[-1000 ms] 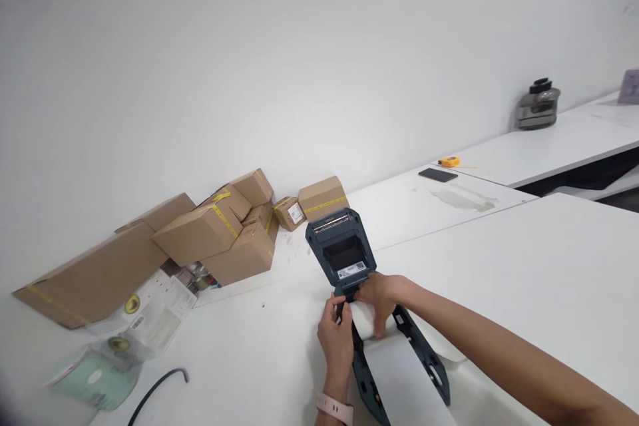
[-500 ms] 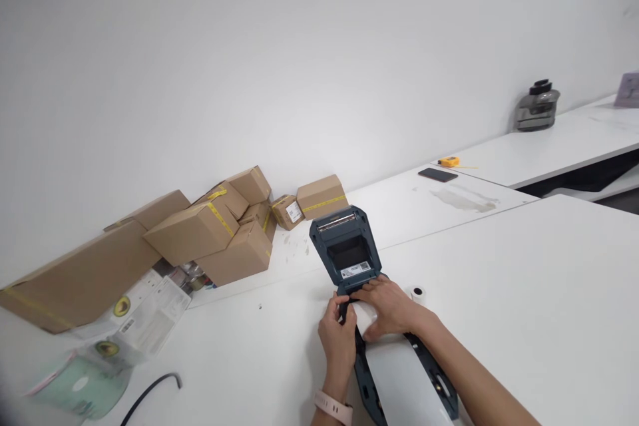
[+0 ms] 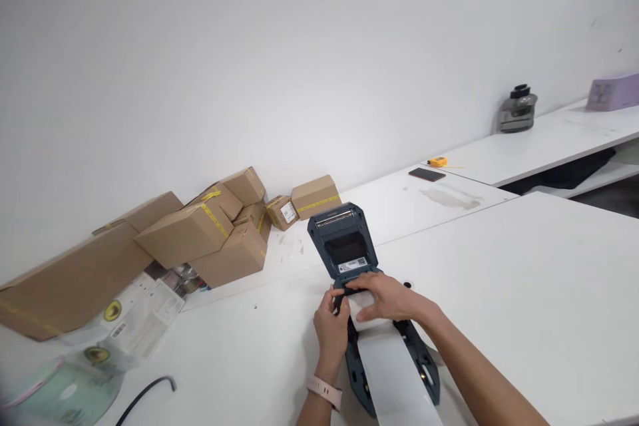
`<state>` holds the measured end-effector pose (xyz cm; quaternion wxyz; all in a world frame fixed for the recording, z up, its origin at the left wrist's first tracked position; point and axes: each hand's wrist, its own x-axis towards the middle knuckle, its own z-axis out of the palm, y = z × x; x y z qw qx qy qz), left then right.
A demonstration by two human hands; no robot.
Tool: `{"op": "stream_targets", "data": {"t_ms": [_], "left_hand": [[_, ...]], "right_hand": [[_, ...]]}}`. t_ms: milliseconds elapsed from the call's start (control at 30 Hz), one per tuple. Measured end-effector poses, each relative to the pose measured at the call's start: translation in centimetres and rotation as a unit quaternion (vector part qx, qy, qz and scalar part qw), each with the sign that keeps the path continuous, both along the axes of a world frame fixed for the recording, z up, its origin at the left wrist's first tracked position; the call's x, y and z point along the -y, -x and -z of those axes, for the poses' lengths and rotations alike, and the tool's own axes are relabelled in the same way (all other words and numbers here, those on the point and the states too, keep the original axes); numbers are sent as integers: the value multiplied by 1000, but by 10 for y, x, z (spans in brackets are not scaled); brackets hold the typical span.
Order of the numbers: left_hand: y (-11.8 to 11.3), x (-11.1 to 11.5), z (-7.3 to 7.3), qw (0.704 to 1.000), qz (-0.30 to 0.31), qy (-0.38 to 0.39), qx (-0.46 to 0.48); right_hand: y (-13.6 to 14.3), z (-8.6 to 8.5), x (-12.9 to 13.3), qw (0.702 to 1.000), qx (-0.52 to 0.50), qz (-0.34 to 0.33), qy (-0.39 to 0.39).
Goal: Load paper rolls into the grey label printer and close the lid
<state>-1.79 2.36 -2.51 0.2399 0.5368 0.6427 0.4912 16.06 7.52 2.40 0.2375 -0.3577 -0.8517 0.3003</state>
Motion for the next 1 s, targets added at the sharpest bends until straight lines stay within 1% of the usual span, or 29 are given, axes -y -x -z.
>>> {"op": "stream_targets", "data": {"t_ms": [33,67,100,133,167,200,267,367,433,500,567,667,700,767,833,867,900,967,1000], "left_hand": [[0,0,1,1000,1,1,3],[0,0,1,1000,1,2,6],[-1,0,1,1000,1,4,9],[-1,0,1,1000,0,5,11],[-1,0,1,1000,-1,5,12],[-2,0,0,1000,-2,7,13],[-2,1,-3,1000,-2,13,15],[-4,6,-10,999,6,28,27],[-7,17,-11,998,19,42,45],[-11,36,-7,992,43,60,101],[-17,61,5,977,64,72,188],[-20,97,30,959,57,65,271],[-18,105,37,952,48,64,297],[-8,113,44,941,-21,60,332],[3,111,40,932,-93,95,336],[7,108,34,931,-111,115,329],[9,106,27,932,-117,121,320],[4,104,13,945,-113,75,297],[-2,104,7,952,-96,52,286]], "right_hand": [[-6,-6,2,995,-84,44,9],[-12,-13,2,980,-166,106,9],[-17,-20,0,956,-235,174,0],[-21,-27,-5,930,-285,233,-14],[-24,-35,-13,908,-316,273,-26],[-25,-43,-23,897,-332,289,-32],[-21,-59,-46,896,-348,275,-26],[-6,-77,-72,913,-349,211,17],[2,-82,-75,921,-345,178,41],[6,-81,-66,922,-347,164,48],[3,-77,-48,921,-354,158,46],[-11,-65,-10,921,-365,131,44],[-16,-58,3,922,-365,116,48],[-27,-42,30,930,-354,84,58],[-35,-23,54,942,-323,69,54],[-38,-12,64,950,-302,69,43],[-40,-1,73,956,-282,74,25],[-41,18,86,964,-252,88,-14],[-41,27,90,965,-244,94,-31]]}}
